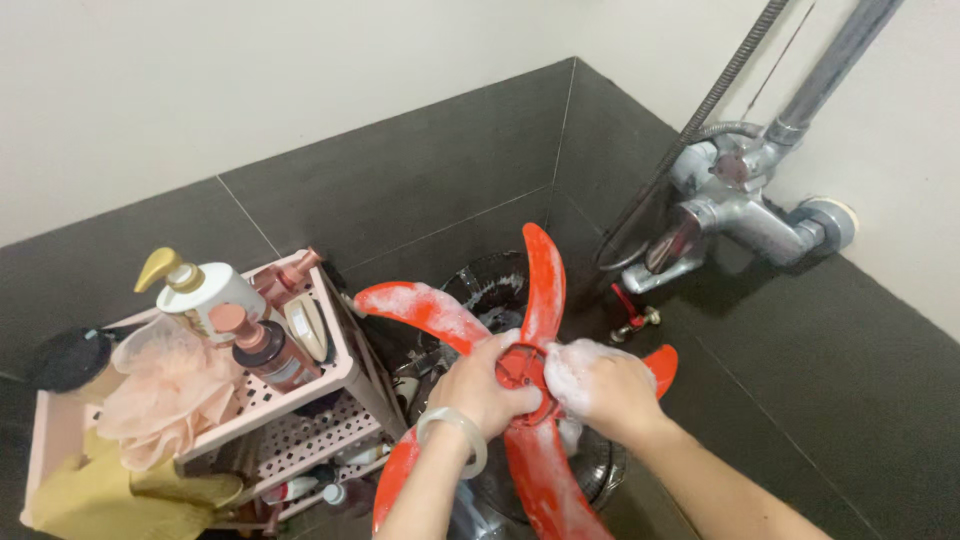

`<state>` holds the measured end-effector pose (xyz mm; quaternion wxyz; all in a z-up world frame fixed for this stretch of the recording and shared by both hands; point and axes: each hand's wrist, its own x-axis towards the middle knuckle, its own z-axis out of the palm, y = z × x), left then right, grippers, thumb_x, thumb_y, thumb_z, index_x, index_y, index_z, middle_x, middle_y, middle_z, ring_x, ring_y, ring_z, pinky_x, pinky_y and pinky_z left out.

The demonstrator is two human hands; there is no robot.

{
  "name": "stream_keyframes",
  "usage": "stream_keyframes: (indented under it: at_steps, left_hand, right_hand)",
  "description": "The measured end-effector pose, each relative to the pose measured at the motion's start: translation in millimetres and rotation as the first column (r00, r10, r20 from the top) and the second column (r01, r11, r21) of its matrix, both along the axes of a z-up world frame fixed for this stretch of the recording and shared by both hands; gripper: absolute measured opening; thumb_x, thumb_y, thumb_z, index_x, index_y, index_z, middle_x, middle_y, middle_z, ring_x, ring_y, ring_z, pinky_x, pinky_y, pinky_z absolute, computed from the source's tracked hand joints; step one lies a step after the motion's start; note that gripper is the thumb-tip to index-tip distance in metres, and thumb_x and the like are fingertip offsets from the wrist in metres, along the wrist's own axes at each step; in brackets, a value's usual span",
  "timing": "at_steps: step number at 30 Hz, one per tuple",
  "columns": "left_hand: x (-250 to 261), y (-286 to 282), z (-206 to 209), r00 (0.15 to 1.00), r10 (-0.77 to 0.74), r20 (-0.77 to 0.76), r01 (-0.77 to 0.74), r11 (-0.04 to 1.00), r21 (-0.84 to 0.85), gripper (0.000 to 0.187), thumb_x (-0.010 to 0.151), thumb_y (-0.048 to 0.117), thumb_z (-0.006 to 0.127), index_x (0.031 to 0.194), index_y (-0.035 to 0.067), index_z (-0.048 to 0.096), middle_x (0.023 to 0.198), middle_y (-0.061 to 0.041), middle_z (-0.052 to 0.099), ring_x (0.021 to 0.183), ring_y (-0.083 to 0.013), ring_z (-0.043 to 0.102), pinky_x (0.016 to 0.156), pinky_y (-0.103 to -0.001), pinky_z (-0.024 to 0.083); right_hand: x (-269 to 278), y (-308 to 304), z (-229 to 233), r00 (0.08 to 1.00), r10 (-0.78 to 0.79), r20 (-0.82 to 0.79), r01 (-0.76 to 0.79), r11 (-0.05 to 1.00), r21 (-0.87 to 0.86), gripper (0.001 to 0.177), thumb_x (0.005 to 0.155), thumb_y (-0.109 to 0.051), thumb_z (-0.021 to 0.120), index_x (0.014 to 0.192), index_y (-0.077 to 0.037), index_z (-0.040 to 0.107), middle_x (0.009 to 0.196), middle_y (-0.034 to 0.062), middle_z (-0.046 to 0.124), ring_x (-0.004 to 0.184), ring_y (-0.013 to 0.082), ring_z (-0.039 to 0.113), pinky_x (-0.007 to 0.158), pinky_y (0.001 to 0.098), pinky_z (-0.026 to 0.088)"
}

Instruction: The person scrubs a red fan blade and a metal fan cage with a soapy cloth in a bathroom. They rotate the parts to clean different surfaces and rinse them under running water.

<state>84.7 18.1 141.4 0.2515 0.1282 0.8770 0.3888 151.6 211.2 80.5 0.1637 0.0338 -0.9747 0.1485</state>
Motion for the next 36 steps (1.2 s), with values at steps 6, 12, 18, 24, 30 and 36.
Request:
stream_keyframes:
  at_steps: [6,12,18,24,30,36]
  left_hand:
    - [25,22,1,0.998,0.052,-0.043,-0.053,0.998,-0.017,0.083,0.06,0.039,0.081,0.139,0.033,0.058,0.12,-0.006,0.072,0.112,-0.0277,0.069,0.097,-0.038,0.052]
    - [38,31,6,0.995,0.101,-0.008,-0.101,0.994,-0.033,0.082,0.058,0.039,0.08,0.137,0.035,0.061,0.117,-0.005,0.074,0.11,-0.0271,0.07,0.096,-0.038,0.053]
    - [44,24,8,0.993,0.109,-0.048,-0.112,0.993,-0.043,0.081,0.058,0.039,0.08,0.137,0.032,0.061,0.116,-0.006,0.075,0.109,-0.0278,0.07,0.096,-0.038,0.054]
    - [34,17,9,0.997,0.069,-0.039,-0.071,0.996,-0.052,0.081,0.058,0.039,0.08,0.137,0.034,0.061,0.116,-0.004,0.075,0.108,-0.0263,0.071,0.095,-0.038,0.054]
    - [21,11,6,0.997,0.07,-0.021,-0.071,0.997,-0.035,0.08,0.058,0.037,0.08,0.136,0.036,0.062,0.113,-0.004,0.076,0.105,-0.0248,0.073,0.094,-0.036,0.054]
    - [18,15,-3,0.999,0.044,-0.01,-0.044,0.999,-0.023,0.079,0.059,0.037,0.081,0.135,0.034,0.063,0.113,-0.004,0.076,0.106,-0.025,0.072,0.094,-0.037,0.054]
  right_hand:
    - [16,61,6,0.972,0.23,0.052,-0.231,0.892,0.388,0.013,0.082,-0.027,0.067,0.085,-0.015,0.064,0.071,0.0033,0.064,0.071,0.0269,0.066,0.057,0.0441,0.053]
    - [17,63,2,0.941,0.337,-0.045,-0.31,0.906,0.289,0.014,0.073,-0.021,0.067,0.086,-0.015,0.064,0.072,0.005,0.062,0.071,0.0277,0.067,0.055,0.044,0.053]
    - [21,62,25,0.957,0.289,0.024,-0.274,0.874,0.401,0.018,0.068,-0.024,0.07,0.082,-0.014,0.065,0.073,0.0041,0.064,0.074,0.0277,0.068,0.061,0.0451,0.054]
    - [11,58,-5,0.943,0.332,0.018,-0.314,0.873,0.373,0.015,0.074,-0.028,0.069,0.083,-0.016,0.068,0.074,0.006,0.067,0.07,0.0296,0.069,0.061,0.0456,0.054]
    - [14,94,-9,0.982,0.134,0.134,-0.184,0.839,0.511,0.012,0.09,-0.027,0.061,0.083,-0.02,0.068,0.074,0.0038,0.068,0.07,0.0294,0.07,0.062,0.0455,0.055]
    - [8,60,-20,0.962,0.248,0.118,-0.275,0.878,0.391,0.011,0.078,-0.029,0.064,0.084,-0.022,0.069,0.072,0.005,0.066,0.067,0.03,0.069,0.058,0.0465,0.054]
